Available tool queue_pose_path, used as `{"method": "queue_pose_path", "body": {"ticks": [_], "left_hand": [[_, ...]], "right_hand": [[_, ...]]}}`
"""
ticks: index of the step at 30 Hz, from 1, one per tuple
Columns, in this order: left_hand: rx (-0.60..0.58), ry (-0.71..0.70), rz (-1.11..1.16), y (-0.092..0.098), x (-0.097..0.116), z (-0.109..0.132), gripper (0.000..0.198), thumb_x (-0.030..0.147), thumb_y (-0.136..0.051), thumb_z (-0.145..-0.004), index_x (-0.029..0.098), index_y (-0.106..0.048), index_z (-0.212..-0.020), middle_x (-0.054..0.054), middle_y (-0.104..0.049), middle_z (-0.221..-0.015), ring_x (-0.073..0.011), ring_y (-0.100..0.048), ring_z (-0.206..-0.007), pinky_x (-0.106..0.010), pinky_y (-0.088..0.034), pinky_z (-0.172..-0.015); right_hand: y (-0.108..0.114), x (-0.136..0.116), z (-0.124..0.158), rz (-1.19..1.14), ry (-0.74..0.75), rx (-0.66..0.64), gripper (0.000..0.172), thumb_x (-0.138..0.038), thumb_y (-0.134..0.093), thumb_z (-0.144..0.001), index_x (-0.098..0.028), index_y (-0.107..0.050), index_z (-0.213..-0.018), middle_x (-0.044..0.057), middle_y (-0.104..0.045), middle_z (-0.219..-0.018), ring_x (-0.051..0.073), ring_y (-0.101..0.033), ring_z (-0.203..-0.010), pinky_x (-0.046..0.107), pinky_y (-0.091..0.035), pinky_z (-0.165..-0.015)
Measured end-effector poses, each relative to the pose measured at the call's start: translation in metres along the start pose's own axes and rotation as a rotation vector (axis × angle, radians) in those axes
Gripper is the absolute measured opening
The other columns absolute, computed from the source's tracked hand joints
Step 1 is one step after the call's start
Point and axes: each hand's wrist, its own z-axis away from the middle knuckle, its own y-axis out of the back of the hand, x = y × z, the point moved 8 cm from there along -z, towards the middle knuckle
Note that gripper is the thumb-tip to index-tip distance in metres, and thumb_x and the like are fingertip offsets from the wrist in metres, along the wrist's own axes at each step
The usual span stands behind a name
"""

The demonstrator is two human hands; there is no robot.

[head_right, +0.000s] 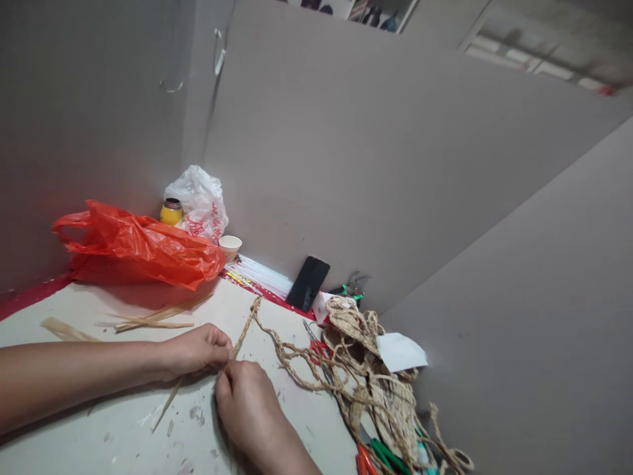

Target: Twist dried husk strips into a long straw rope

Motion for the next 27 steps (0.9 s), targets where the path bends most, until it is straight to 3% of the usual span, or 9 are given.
{"method": "queue_pose_path", "body": {"ticks": [4,7,11,13,15,17,20,22,27], "left_hand": [[-0.006,-0.008,-0.009,0.0,0.003,0.002,0.022,0.036,-0.059,-0.064,0.014,-0.059,-0.064,0.009,-0.035,-0.039,-0.0046,-0.022,-0.035,-0.024,-0.011,-0.039],[-0.022,-0.011,0.01,0.0,0.002,0.001,0.024,0.037,-0.06,-0.064,0.013,-0.06,-0.065,0.008,-0.037,-0.039,-0.0051,-0.023,-0.036,-0.024,-0.011,-0.039],[-0.061,-0.039,0.056,-0.001,0.003,0.0,0.029,0.042,-0.062,-0.065,0.014,-0.057,-0.064,0.009,-0.034,-0.039,-0.0051,-0.02,-0.036,-0.025,-0.009,-0.04],[-0.077,-0.05,0.087,-0.002,0.004,0.0,0.031,0.044,-0.064,-0.065,0.015,-0.055,-0.063,0.009,-0.033,-0.039,-0.0052,-0.02,-0.036,-0.025,-0.009,-0.04],[-0.091,-0.048,0.104,-0.002,0.005,0.001,0.031,0.045,-0.064,-0.064,0.015,-0.054,-0.063,0.009,-0.034,-0.039,-0.0054,-0.021,-0.036,-0.025,-0.01,-0.04],[-0.092,-0.049,0.1,-0.003,0.006,0.003,0.03,0.044,-0.064,-0.065,0.015,-0.055,-0.064,0.009,-0.034,-0.039,-0.0054,-0.022,-0.036,-0.024,-0.011,-0.04],[-0.12,-0.108,0.086,-0.006,0.012,0.004,0.031,0.044,-0.06,-0.069,0.014,-0.057,-0.061,0.007,-0.043,-0.042,-0.0047,-0.023,-0.037,-0.023,-0.015,-0.043],[-0.138,-0.15,0.058,-0.008,0.014,0.004,0.033,0.043,-0.057,-0.071,0.013,-0.057,-0.059,0.004,-0.049,-0.047,-0.0047,-0.025,-0.04,-0.023,-0.017,-0.045],[-0.081,-0.165,-0.015,-0.004,0.011,0.001,0.033,0.043,-0.057,-0.071,0.012,-0.057,-0.061,0.003,-0.05,-0.052,-0.0067,-0.033,-0.048,-0.022,-0.022,-0.049]], "right_hand": [[-0.001,-0.025,0.018,0.267,0.118,-0.016,0.025,-0.02,-0.048,-0.078,-0.017,-0.052,-0.054,0.005,-0.059,-0.056,0.012,-0.042,-0.05,0.026,-0.027,-0.049],[0.0,-0.034,0.032,0.17,0.105,-0.217,0.024,-0.023,-0.051,-0.078,-0.017,-0.054,-0.055,0.002,-0.055,-0.054,0.01,-0.04,-0.049,0.023,-0.028,-0.047],[0.011,-0.026,0.043,-0.135,-0.072,-0.576,0.033,-0.042,-0.054,-0.08,-0.015,-0.058,-0.062,0.002,-0.057,-0.056,0.01,-0.047,-0.045,0.022,-0.036,-0.045],[0.035,-0.02,0.027,-0.238,-0.066,-0.39,0.041,-0.052,-0.053,-0.078,-0.014,-0.059,-0.063,0.003,-0.058,-0.055,0.009,-0.047,-0.041,0.022,-0.036,-0.043],[0.063,-0.01,0.007,-0.303,-0.028,-0.051,0.043,-0.056,-0.055,-0.076,-0.014,-0.059,-0.066,0.003,-0.06,-0.057,0.009,-0.048,-0.042,0.021,-0.036,-0.043],[0.068,0.002,-0.005,-0.373,-0.035,0.116,0.042,-0.056,-0.059,-0.073,-0.014,-0.059,-0.073,0.004,-0.063,-0.065,0.01,-0.054,-0.05,0.02,-0.038,-0.046],[0.035,0.013,-0.018,-0.513,-0.091,-0.02,0.044,-0.058,-0.057,-0.074,-0.014,-0.058,-0.077,0.004,-0.063,-0.065,0.01,-0.054,-0.049,0.019,-0.037,-0.044],[0.016,0.015,-0.02,-0.56,-0.119,-0.119,0.046,-0.06,-0.053,-0.075,-0.014,-0.054,-0.071,0.0,-0.058,-0.056,0.005,-0.041,-0.036,0.018,-0.028,-0.037],[0.013,0.019,-0.019,-0.47,-0.157,-0.163,0.046,-0.058,-0.052,-0.077,-0.015,-0.052,-0.061,-0.008,-0.036,-0.039,0.003,-0.02,-0.031,0.02,-0.009,-0.033]]}}
